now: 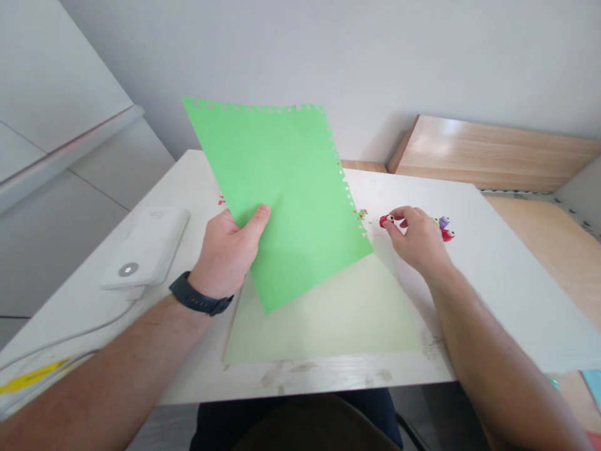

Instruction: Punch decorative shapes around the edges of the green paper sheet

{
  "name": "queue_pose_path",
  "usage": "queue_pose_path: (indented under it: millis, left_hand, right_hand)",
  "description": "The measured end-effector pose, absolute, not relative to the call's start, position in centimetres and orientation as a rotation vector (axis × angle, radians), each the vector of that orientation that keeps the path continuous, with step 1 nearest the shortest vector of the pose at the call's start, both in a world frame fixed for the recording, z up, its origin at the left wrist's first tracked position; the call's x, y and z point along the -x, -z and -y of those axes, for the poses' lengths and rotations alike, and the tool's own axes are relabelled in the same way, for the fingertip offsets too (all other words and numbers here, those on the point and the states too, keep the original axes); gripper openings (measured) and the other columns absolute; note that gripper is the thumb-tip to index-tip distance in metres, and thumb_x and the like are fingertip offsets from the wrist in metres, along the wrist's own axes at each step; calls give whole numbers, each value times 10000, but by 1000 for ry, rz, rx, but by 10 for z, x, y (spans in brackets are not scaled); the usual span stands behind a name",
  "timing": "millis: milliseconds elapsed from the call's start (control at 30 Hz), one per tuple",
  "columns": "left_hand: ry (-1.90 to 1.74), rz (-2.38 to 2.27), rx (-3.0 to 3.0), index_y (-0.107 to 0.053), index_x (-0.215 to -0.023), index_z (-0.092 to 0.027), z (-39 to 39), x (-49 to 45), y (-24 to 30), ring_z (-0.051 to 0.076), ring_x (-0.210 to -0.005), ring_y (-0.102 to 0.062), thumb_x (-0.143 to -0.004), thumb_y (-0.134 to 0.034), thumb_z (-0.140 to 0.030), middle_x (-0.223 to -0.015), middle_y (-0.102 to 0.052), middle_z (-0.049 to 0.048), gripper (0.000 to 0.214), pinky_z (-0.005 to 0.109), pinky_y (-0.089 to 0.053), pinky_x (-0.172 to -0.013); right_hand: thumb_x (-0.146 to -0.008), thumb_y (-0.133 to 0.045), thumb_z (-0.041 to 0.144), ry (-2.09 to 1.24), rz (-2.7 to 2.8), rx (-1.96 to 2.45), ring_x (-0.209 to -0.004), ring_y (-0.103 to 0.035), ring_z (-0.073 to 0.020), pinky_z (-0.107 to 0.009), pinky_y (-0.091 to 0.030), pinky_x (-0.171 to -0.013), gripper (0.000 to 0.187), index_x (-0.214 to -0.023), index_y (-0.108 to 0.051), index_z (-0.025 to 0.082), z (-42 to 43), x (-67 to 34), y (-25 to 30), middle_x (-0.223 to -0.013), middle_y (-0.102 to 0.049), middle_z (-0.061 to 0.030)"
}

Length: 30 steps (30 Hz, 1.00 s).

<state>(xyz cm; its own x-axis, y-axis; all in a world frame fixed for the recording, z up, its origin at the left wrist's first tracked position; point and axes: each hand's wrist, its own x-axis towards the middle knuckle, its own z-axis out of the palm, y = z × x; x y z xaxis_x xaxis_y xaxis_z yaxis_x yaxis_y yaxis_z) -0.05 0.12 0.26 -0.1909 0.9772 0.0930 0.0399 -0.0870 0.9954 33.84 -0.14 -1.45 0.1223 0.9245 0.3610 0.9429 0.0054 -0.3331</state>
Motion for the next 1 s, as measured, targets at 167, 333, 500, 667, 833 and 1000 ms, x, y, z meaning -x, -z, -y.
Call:
queue_pose_path:
  millis: [167, 333, 500, 667, 833, 1000]
  left_hand:
    - [-1407, -1359, -1210, -807, -1089, -285, -1, 1, -3, 357, -1333, -645, -881, -783, -480, -1241, -786, 49, 286, 573, -529, -1156]
    - [-1441, -1342, -1147, -806, -1050, -266, -1, -2, -5, 361, -1338, -639, -850, -815, -451, -1208, -796, 62, 273, 564, -499, -1184]
    - [-1507, -1324, -1118, -810, -1045, -283, -2, -3, -6, 347, -1347, -636, -846, -819, -428, -1250, -786, 49, 247, 533, -494, -1194]
    - [-1598, -1292, -1128, -798, -1109, -266, -8, 2, -1, 289, -1354, -636, -874, -803, -411, -1313, -763, 30, 276, 480, -461, -1230]
    - [-1693, -1262, -1131, -770, -1179, -241, -13, 8, 4, 277, -1338, -647, -899, -788, -398, -1320, -761, -9, 321, 477, -480, -1214]
    - [-1854, -1158, -1062, -738, -1239, -141, -20, 11, 7, 262, -1351, -632, -918, -789, -344, -1388, -726, 59, 384, 444, -473, -1220]
  right_hand:
    - [-909, -644, 359, 43, 1762, 2063, -839, -671, -260, -403, -478, -805, 196, -1012, -715, 209, 4, -350, 2, -1026, -761, -103]
    - [-909, -618, 364, 42, 1806, 2155, -821, -670, -270, -414, -477, -801, 216, -1010, -725, 206, 6, -353, 0, -997, -770, -110]
    - [-895, -614, 379, 73, 1870, 2219, -815, -672, -290, -418, -483, -770, 219, -942, -733, 202, 6, -352, 4, -915, -751, -120]
    - [-905, -589, 415, 94, 1858, 2321, -865, -687, -328, -441, -489, -760, 274, -978, -742, 199, 6, -356, 4, -957, -755, -155]
    - [-919, -568, 381, 135, 1845, 2372, -918, -693, -359, -471, -495, -799, 297, -1057, -740, 182, 6, -362, 7, -1008, -750, -192]
    - [-909, -590, 359, 262, 1788, 2296, -993, -672, -373, -504, -497, -881, 323, -1121, -727, 158, 6, -366, 11, -1110, -699, -223]
